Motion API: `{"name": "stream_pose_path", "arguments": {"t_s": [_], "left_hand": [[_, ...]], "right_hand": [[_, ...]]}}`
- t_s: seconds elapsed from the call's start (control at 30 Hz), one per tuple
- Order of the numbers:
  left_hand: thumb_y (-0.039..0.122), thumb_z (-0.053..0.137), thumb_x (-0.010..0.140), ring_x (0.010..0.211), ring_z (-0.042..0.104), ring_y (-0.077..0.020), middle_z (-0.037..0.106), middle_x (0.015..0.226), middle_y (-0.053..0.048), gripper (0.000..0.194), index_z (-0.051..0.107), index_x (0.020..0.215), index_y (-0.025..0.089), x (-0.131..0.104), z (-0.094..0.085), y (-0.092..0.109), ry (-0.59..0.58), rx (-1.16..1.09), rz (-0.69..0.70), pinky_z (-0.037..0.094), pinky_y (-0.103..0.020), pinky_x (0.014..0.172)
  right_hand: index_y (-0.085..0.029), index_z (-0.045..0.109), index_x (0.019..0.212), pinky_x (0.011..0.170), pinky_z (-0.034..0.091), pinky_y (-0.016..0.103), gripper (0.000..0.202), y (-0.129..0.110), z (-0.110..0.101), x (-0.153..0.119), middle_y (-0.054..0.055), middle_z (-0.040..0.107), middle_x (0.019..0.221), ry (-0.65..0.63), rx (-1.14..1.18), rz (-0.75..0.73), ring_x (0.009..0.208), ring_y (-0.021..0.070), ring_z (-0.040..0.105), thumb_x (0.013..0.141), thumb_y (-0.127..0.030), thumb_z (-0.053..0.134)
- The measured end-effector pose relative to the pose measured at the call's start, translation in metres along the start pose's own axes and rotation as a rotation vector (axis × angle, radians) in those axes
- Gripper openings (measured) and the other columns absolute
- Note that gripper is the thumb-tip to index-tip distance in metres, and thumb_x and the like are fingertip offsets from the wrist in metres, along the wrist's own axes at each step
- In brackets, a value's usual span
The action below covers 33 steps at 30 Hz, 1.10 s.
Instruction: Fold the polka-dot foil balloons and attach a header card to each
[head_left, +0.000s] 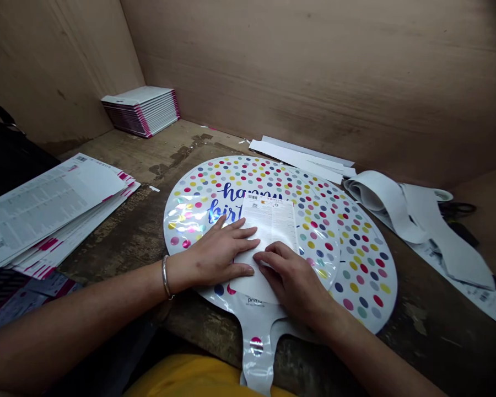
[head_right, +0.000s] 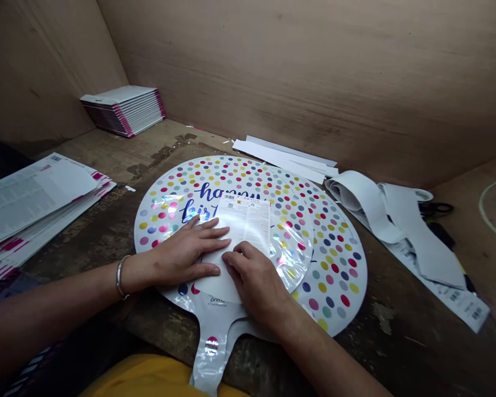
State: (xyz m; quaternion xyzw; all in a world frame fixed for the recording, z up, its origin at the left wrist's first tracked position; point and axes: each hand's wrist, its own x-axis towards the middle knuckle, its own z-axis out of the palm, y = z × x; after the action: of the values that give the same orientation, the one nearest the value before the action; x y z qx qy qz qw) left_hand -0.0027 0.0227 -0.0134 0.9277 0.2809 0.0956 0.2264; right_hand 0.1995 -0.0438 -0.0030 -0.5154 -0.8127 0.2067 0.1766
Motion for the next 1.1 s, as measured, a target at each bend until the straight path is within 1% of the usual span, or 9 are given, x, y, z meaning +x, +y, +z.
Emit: {"name": "stream_pose_path", "arguments": {"t_s": [0.1,0.27,0.43,0.5,0.63,0.77,0.83,0.97,1.1], "left_hand": [[0.051,0.054,0.085,0.137,0.022,-0.0324,0.039,0.145,-0.005,0.057,0.043,0.135,0.027,0.001,0.001,0.0,0.007,0.005,0.003,0.01,-0.06,0.108],[0.054,0.053,0.084,0.137,0.023,-0.0321,0.038,0.145,-0.005,0.058,0.043,0.135,0.028,0.0,0.0,0.0,0.003,-0.008,-0.011,0.01,-0.059,0.108],[0.054,0.053,0.085,0.138,0.023,-0.0302,0.039,0.145,-0.004,0.058,0.043,0.135,0.028,0.0,-0.002,0.001,-0.002,-0.014,-0.009,0.01,-0.057,0.109],[0.054,0.052,0.085,0.138,0.023,-0.0305,0.038,0.145,-0.004,0.057,0.043,0.135,0.028,0.0,-0.003,0.001,-0.009,-0.008,-0.013,0.011,-0.057,0.109],[0.055,0.052,0.085,0.137,0.023,-0.0314,0.038,0.145,-0.004,0.058,0.043,0.135,0.028,0.001,-0.003,0.001,-0.016,0.001,-0.011,0.012,-0.057,0.108],[0.055,0.052,0.085,0.137,0.023,-0.0313,0.039,0.144,-0.004,0.058,0.043,0.135,0.028,0.001,-0.002,0.001,-0.005,0.004,0.003,0.013,-0.056,0.108],[0.056,0.052,0.085,0.137,0.024,-0.0305,0.04,0.144,-0.005,0.058,0.045,0.134,0.026,0.0,-0.003,0.001,0.002,0.005,0.008,0.014,-0.054,0.109],[0.055,0.053,0.084,0.137,0.025,-0.0307,0.041,0.143,-0.004,0.057,0.045,0.134,0.028,0.0,-0.003,0.0,0.002,0.001,0.001,0.014,-0.055,0.108],[0.054,0.055,0.084,0.137,0.023,-0.0305,0.039,0.145,-0.005,0.059,0.043,0.135,0.029,0.001,-0.004,-0.001,-0.011,-0.005,0.013,0.014,-0.055,0.108]], "right_hand": [[-0.021,0.062,0.097,0.076,0.047,0.03,0.017,-0.001,-0.001,0.0,0.006,0.056,0.099,0.006,0.005,-0.033,0.087,0.0165,0.056,0.09,-0.019,0.047],[-0.02,0.06,0.086,0.074,0.048,0.027,0.014,0.001,-0.007,-0.002,0.005,0.055,0.098,-0.034,0.071,-0.049,0.084,0.0143,0.056,0.086,-0.011,0.05],[-0.022,0.058,0.105,0.08,0.047,0.03,0.022,0.003,-0.005,-0.002,0.007,0.053,0.104,-0.014,0.077,-0.043,0.092,0.0162,0.055,0.089,-0.015,0.047],[-0.023,0.06,0.102,0.08,0.047,0.03,0.02,0.003,-0.004,-0.003,0.006,0.053,0.105,-0.036,0.073,-0.062,0.093,0.0161,0.055,0.09,-0.017,0.046],[-0.021,0.061,0.087,0.075,0.047,0.027,0.016,0.003,-0.005,-0.005,0.005,0.053,0.1,-0.047,0.082,-0.075,0.087,0.0141,0.055,0.089,-0.014,0.046],[-0.023,0.059,0.101,0.079,0.046,0.028,0.019,0.003,-0.004,-0.003,0.006,0.052,0.106,-0.02,0.09,-0.055,0.092,0.0147,0.055,0.088,-0.013,0.047],[-0.024,0.059,0.104,0.081,0.046,0.028,0.021,0.002,-0.003,-0.002,0.006,0.052,0.107,-0.039,0.099,-0.065,0.094,0.0151,0.055,0.089,-0.015,0.047],[-0.022,0.061,0.09,0.078,0.046,0.027,0.017,0.002,-0.009,-0.006,0.004,0.054,0.101,-0.087,0.128,-0.058,0.09,0.014,0.055,0.089,-0.013,0.046],[-0.021,0.057,0.088,0.072,0.046,0.027,0.014,0.004,-0.017,-0.004,0.003,0.058,0.091,-0.092,0.112,-0.013,0.082,0.0144,0.056,0.087,-0.012,0.047]]}}
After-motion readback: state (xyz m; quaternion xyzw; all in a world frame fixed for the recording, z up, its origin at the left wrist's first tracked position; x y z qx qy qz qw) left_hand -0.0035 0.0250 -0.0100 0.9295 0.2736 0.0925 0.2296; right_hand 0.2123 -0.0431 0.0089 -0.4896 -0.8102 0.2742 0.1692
